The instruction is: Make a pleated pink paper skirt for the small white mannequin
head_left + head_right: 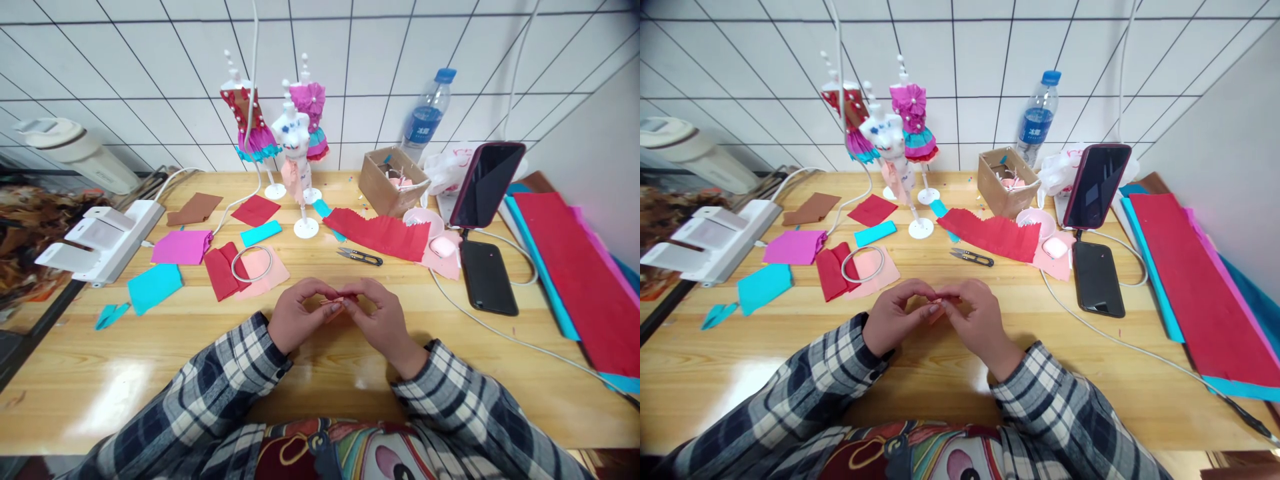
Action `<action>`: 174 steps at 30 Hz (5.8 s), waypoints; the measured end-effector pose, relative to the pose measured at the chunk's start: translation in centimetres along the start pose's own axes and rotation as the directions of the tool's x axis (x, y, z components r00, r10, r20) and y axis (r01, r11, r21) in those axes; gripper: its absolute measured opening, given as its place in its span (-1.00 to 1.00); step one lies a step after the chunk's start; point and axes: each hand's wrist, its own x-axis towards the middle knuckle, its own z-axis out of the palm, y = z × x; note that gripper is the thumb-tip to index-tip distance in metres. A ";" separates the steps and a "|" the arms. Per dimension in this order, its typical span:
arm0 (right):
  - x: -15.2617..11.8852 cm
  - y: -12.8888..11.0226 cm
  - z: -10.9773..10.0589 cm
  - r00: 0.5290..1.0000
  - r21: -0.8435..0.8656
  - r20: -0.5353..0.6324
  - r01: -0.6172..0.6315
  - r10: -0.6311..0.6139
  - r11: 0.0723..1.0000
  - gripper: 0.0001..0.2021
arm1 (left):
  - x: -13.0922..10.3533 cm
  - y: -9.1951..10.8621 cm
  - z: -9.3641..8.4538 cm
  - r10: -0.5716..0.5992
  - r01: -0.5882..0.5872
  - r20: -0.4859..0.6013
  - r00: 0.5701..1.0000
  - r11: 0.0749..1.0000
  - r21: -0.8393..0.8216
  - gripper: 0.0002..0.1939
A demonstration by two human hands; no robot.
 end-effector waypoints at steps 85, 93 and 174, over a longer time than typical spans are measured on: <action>9.1 -8.7 -7.6 0.989 0.131 -0.142 0.045 -0.026 0.990 -0.61 | -0.9 6.1 -0.3 -0.284 0.299 0.093 0.954 0.899 -0.321 -0.48; 10.3 -7.2 -6.4 0.927 0.416 0.249 -0.365 0.282 0.833 -0.49 | -0.6 7.4 -1.8 -0.223 0.229 0.075 0.972 0.827 -0.513 -0.52; 8.2 -9.7 -3.6 0.998 0.227 0.005 0.061 -0.064 0.972 -0.70 | -0.8 6.7 -0.7 -0.355 0.236 -0.332 0.874 0.907 -0.348 -0.54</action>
